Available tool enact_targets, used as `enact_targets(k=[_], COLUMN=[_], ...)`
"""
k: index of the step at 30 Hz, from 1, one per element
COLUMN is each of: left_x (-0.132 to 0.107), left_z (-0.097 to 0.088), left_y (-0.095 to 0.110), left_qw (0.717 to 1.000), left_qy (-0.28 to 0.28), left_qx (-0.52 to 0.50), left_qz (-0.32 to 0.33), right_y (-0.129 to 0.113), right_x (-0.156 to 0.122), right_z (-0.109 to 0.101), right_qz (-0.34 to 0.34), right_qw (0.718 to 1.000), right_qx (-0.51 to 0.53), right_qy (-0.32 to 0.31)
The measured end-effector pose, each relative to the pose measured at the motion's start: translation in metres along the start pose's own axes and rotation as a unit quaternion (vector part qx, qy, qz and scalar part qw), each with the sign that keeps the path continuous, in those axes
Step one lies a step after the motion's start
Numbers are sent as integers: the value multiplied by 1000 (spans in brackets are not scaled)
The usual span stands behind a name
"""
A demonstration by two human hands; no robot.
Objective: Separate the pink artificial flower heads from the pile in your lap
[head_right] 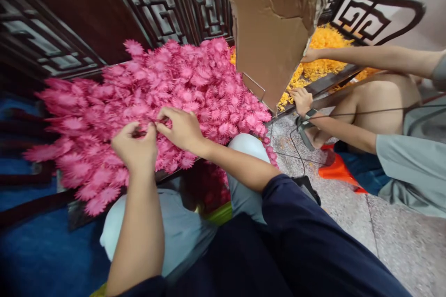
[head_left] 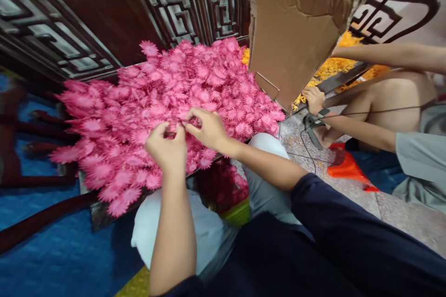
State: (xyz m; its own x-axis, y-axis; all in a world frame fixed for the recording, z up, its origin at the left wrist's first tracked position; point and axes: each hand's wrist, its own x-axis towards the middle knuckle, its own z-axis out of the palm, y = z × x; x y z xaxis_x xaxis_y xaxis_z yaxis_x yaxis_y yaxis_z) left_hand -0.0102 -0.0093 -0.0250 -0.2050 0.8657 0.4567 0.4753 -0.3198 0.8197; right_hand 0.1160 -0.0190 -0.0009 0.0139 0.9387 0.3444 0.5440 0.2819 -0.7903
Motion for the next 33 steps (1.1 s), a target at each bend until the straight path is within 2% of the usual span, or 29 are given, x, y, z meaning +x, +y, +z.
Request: enact_targets(k=[2, 4, 8, 13, 17, 25, 27, 28, 29, 31, 32, 33], left_x=[-2, -3, -6, -10, -10, -8, -3, 2, 8, 23, 30, 36], left_z=[-1, -1, 2, 9, 12, 31, 25, 17, 6, -20, -33, -43], left_y=[7, 14, 25, 33, 36, 33, 34, 33, 31, 24, 19, 13], left_qw=[999, 998, 994, 996, 996, 998, 997, 994, 989, 962, 951, 947], left_qy=[4, 13, 23, 65, 84, 59, 74, 105, 140, 260, 295, 306], left_qx=[39, 62, 103, 54, 21, 27, 21, 16, 9, -2, -12, -24], left_qz=[20, 24, 8, 4, 19, 18, -1, -20, -43, -86, -95, -95], right_y=[-3, -2, 1, -6, -11, -5, 2, 7, 12, 21, 25, 27], right_x=[-2, -3, -2, -4, -4, 6, 12, 16, 20, 28, 32, 34], right_z=[-4, -4, -1, 2, 1, 6, 3, 0, -4, -15, -21, -26], right_qz=[-16, -19, -8, 15, 46, 122, 168, 198, 232, 276, 293, 307], right_qw=[1000, 1000, 999, 993, 984, 971, 959, 949, 938, 916, 908, 901], right_qx=[-19, 7, 38, 84, 134, 164, 199, 213, 219, 224, 234, 246], right_qy=[-9, -14, 16, 83, 112, 122, 116, 123, 136, 185, 186, 182])
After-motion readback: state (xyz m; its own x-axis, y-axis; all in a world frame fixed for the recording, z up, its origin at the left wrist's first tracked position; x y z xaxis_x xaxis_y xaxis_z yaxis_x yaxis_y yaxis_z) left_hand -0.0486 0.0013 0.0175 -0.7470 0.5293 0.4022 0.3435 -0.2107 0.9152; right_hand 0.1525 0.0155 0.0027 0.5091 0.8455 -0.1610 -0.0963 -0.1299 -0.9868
